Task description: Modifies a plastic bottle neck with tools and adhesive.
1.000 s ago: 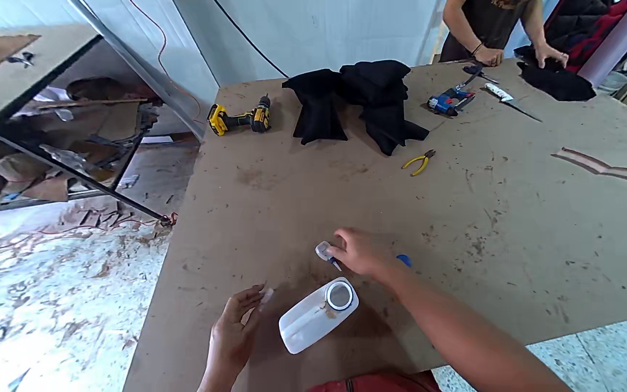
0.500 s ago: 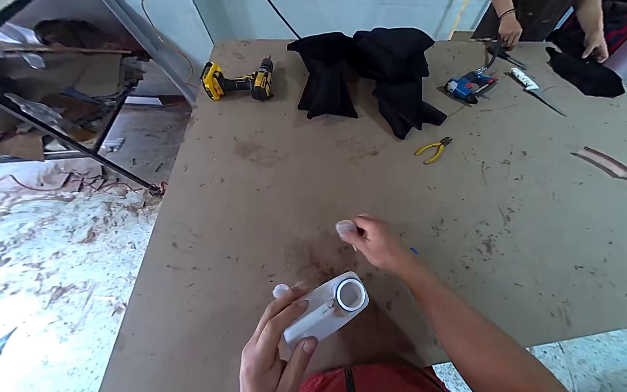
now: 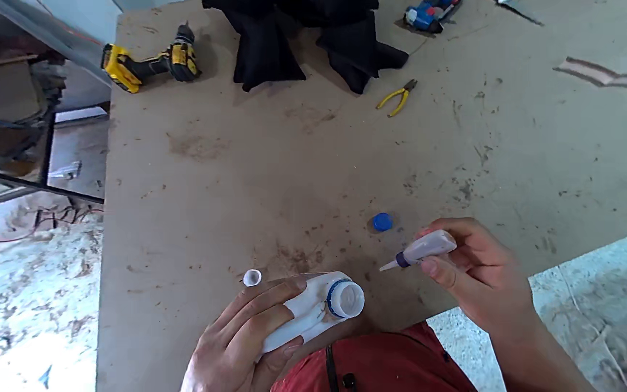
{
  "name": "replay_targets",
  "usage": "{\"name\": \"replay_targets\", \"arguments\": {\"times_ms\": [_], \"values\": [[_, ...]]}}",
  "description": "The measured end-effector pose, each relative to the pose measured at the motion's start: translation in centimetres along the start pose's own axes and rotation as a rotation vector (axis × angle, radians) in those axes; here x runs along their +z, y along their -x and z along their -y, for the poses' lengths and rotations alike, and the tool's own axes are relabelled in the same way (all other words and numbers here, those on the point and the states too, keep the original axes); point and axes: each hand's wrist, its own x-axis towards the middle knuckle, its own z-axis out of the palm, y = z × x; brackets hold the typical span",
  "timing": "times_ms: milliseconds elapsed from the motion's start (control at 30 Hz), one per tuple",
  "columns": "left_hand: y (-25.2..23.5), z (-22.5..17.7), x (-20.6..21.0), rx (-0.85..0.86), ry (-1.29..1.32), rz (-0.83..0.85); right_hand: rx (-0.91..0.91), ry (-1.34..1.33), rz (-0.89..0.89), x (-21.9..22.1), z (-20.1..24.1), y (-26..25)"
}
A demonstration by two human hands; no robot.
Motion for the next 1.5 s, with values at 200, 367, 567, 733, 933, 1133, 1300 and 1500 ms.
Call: {"name": "replay_targets", "arguments": {"times_ms": [200, 367, 567, 733, 933, 1133, 1300, 1500], "values": [[-1.5, -0.2, -0.2, 0.013, -0.044, 0.186, -0.062, -0.083, 0.047, -0.4, -0.1, 1.6], [-2.5, -0.4, 0.0, 0.022, -0.045, 0.25, -0.07, -0.071, 0.042, 0.1, -1.5, 2.6], [-2.8, -0.6, 0.3, 0.028, -0.048, 0.261, -0.041, -0.085, -0.034, 1.0, -2.2, 3.6], [-2.8, -0.7, 0.5, 0.023, -0.064, 0.258, -0.056, -0.077, -0.062, 1.9, -2.6, 4.1], [-2.9, -1.1, 0.7, 0.035, -0.09, 0.266, -0.116, -0.01, -0.055, 2.6, -3.0, 4.4], [-3.3, -1.3, 1.2, 0.044, -0.092, 0.269, -0.134, 0.049, -0.039, 2.8, -3.8, 4.7], [-3.7, -1.6, 1.5, 0.039, -0.097, 0.296, -0.156, 0.062, -0.039, 2.9, -4.3, 4.9], [-4.0, -1.7, 1.8, 0.029, -0.108, 0.309, -0.23, 0.155, -0.021, 3.3, -4.6, 5.0]]}}
